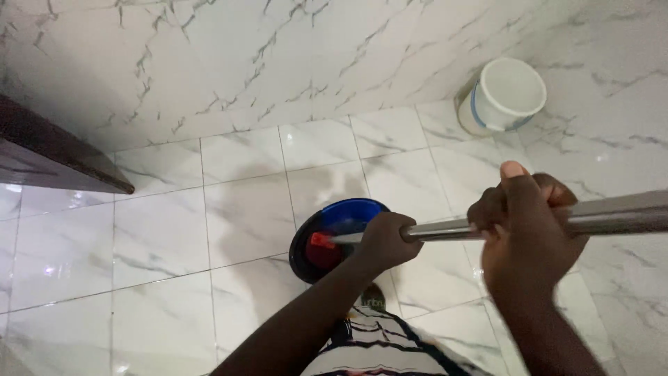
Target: Mopping the tiled floor of a bathroom using a mop and bucket.
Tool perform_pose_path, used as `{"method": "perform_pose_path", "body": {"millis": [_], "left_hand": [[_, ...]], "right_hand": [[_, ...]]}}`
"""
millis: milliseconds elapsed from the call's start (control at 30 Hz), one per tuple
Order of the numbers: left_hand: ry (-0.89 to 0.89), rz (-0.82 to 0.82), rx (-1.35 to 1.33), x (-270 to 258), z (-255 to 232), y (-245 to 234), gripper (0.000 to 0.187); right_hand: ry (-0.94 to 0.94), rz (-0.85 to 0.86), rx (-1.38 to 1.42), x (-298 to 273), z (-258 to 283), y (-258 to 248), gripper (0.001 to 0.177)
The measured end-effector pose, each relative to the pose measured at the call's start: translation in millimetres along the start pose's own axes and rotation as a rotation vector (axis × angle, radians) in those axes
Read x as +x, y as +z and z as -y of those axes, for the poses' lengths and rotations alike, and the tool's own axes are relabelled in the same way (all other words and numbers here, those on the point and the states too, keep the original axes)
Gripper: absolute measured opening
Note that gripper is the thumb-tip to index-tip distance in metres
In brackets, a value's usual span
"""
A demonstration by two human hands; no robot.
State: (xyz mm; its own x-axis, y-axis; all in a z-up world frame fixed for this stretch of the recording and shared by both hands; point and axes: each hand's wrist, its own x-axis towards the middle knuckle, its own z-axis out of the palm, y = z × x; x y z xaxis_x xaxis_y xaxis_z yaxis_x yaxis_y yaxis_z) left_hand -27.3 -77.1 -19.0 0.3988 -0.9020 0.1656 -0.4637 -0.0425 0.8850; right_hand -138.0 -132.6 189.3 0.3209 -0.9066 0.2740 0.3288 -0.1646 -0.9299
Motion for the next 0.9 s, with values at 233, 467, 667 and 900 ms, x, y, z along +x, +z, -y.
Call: {"method": "perform_pose_path", "body": {"millis": [233,467,667,900], "left_hand": [[-0.041,-0.029,-0.104,-11,-34,-9,0.023],[-0.170,0.377,-0.059,4,-35,-19,0.032],[-0.085,0.225,-0.063,-17,-42,-9,0.025],[-0.063,-0.312,-0.212,-40,-64,9,0.018]], "right_hand": [[0.102,0.960,-0.169,40,67,-22,0.031],[0.160,1.446,-0.004,56,77,-19,0.044],[0.225,0.599,-0.012,12,56,-4,0.057],[0.137,0.139,-0.178,-13,69,0,0.052]]}}
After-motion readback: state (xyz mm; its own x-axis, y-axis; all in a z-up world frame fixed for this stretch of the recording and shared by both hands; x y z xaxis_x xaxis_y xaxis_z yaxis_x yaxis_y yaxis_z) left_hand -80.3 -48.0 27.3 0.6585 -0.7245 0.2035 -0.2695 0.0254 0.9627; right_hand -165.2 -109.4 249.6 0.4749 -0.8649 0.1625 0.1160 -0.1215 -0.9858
